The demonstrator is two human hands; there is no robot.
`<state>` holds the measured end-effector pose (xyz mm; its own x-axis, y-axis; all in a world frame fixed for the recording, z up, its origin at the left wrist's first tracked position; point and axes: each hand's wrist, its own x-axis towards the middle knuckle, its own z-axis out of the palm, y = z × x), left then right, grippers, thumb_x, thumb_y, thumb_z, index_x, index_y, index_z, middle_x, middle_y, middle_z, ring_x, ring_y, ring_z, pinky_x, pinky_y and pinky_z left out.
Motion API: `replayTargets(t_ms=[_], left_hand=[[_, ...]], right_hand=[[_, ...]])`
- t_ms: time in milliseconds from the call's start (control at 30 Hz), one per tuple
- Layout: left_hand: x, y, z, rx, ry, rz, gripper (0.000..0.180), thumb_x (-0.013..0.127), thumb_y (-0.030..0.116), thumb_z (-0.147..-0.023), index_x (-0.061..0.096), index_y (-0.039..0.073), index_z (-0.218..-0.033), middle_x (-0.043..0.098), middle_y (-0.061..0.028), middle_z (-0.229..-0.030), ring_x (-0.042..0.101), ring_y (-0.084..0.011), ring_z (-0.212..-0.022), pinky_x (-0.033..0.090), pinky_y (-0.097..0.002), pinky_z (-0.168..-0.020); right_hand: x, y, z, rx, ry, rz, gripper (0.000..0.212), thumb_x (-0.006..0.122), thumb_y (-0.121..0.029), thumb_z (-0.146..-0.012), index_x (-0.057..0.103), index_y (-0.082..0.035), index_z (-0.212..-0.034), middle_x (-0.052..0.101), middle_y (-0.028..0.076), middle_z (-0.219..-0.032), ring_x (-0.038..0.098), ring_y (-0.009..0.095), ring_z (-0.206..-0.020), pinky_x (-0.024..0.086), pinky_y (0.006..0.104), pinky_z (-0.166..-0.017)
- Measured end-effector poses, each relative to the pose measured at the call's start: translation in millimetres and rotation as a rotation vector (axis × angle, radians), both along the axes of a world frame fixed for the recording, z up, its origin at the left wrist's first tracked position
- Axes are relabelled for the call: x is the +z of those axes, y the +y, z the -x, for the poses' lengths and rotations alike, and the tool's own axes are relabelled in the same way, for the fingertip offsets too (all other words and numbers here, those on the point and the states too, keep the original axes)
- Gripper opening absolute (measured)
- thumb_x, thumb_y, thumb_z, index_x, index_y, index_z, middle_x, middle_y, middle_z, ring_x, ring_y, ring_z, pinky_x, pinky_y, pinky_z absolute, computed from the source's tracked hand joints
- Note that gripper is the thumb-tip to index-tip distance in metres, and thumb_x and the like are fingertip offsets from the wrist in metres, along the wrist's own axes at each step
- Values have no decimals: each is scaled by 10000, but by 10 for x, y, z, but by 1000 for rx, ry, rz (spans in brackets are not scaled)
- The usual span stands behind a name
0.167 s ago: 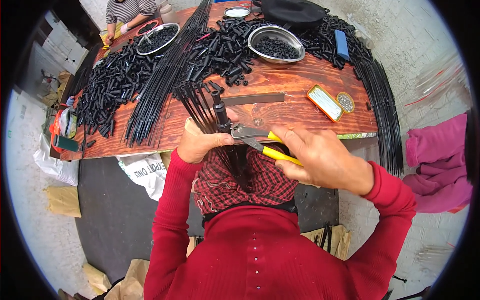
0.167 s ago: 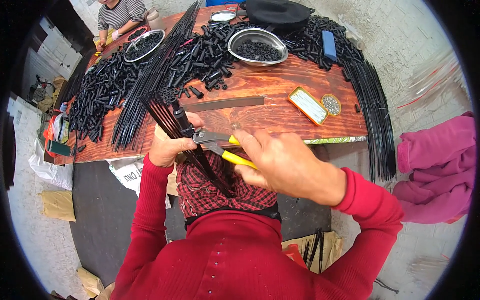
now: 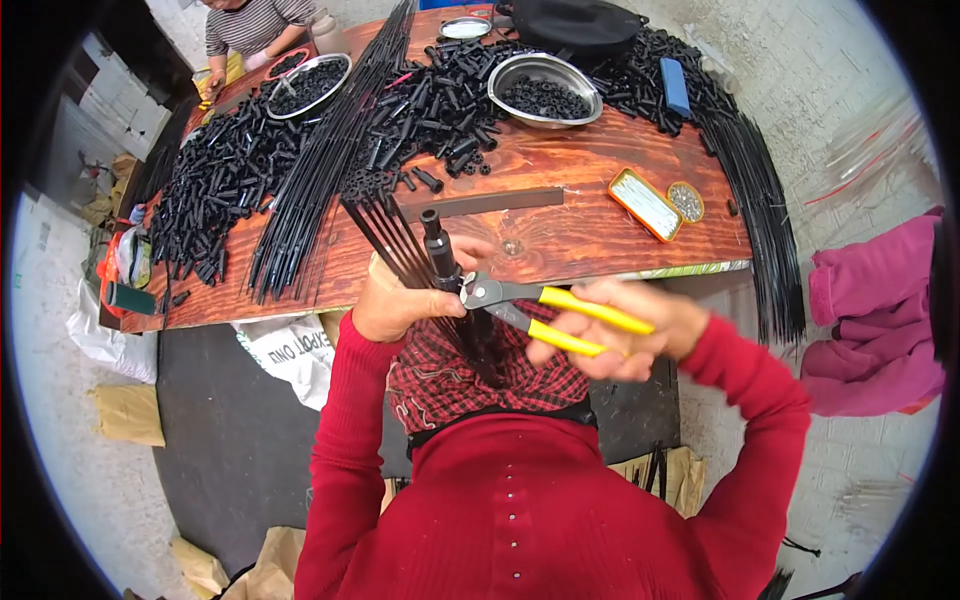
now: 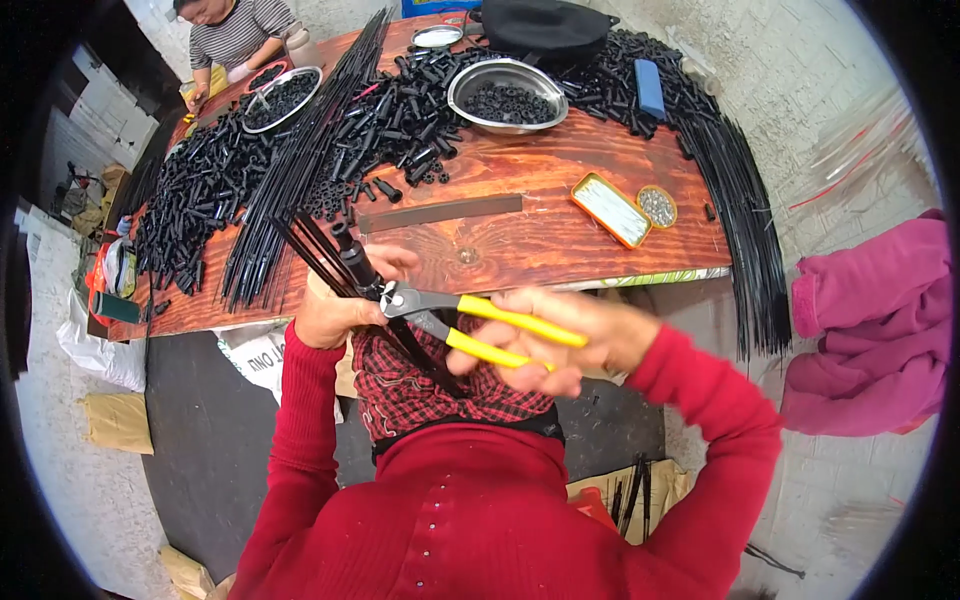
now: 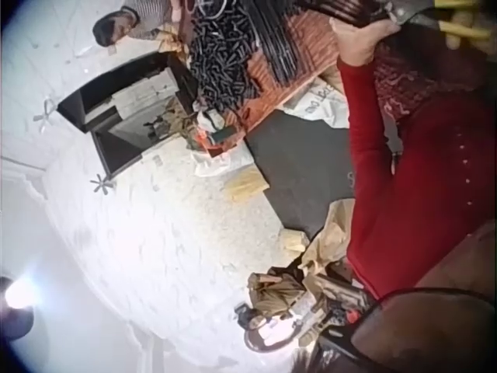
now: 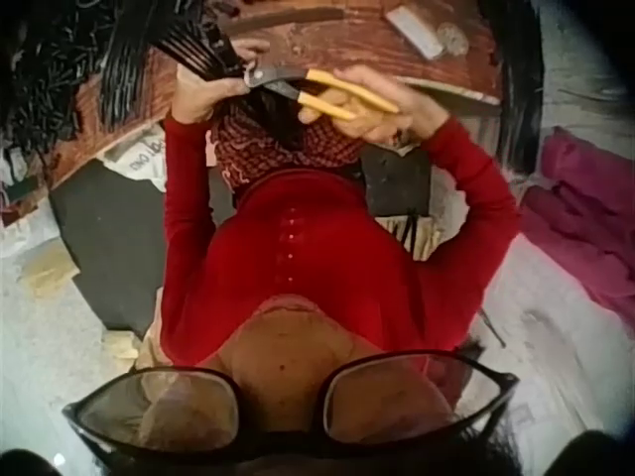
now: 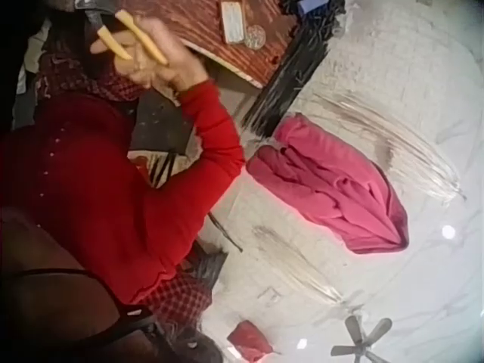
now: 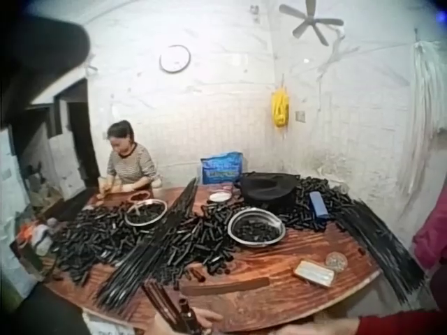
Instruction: Grouping black cables and securing them with metal rings using pliers.
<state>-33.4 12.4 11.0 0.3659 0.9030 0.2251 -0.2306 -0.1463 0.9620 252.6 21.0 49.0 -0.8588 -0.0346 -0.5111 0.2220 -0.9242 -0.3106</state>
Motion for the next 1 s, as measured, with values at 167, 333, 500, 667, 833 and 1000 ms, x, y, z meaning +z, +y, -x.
replayTargets(t_ms=[167,333,500,667,833,1000], left_hand=[[65,12,-4,18,-38,176,389,791,17,-651,654,-44,-1011,690,-139,-993,649,-188,-923,504,-332,-870],[5,54,-48,30,-48,142,393,786,14,-658,651,-52,-1021,690,-134,-985,652,-193,-913,511,-335,-866],[52,77,-65,14,-34,156,402,786,38,-660,651,-54,-1027,681,-155,-1026,646,-208,-962,502,-356,-895],[-5,54,-46,-50,-17,69,403,819,76,-617,662,-22,-974,640,-202,-1155,624,-238,-1024,476,-357,-901],[-38,107,-16,-104,-79,173,482,870,82,-548,669,3,-978,628,-252,-1141,630,-263,-1014,486,-354,-882],[-129,84,10,-82,-127,161,520,872,76,-555,656,14,-1023,643,-235,-1112,639,-277,-1008,499,-367,-881]], right_hand=[[-34,-155,-10,-124,-143,-564,656,307,-553,-983,558,43,-1093,557,84,-563,522,152,-392,432,245,-359],[195,-146,37,-213,-330,-1774,399,656,-318,-893,563,-23,-1144,631,54,-823,605,138,-573,469,263,-491],[375,-170,74,-160,-457,-1964,403,665,-295,-868,553,-36,-1157,587,22,-788,557,116,-552,447,268,-484],[-38,-23,-52,-14,-36,-244,716,265,-634,-954,527,0,-1158,458,26,-579,331,68,-347,277,212,-299],[-243,-192,41,-57,147,-238,725,241,-626,-962,510,19,-1155,449,34,-580,385,98,-368,360,223,-350],[-103,-333,135,-131,14,-285,738,208,-658,-948,529,-3,-1060,423,16,-545,312,63,-354,287,215,-321]])
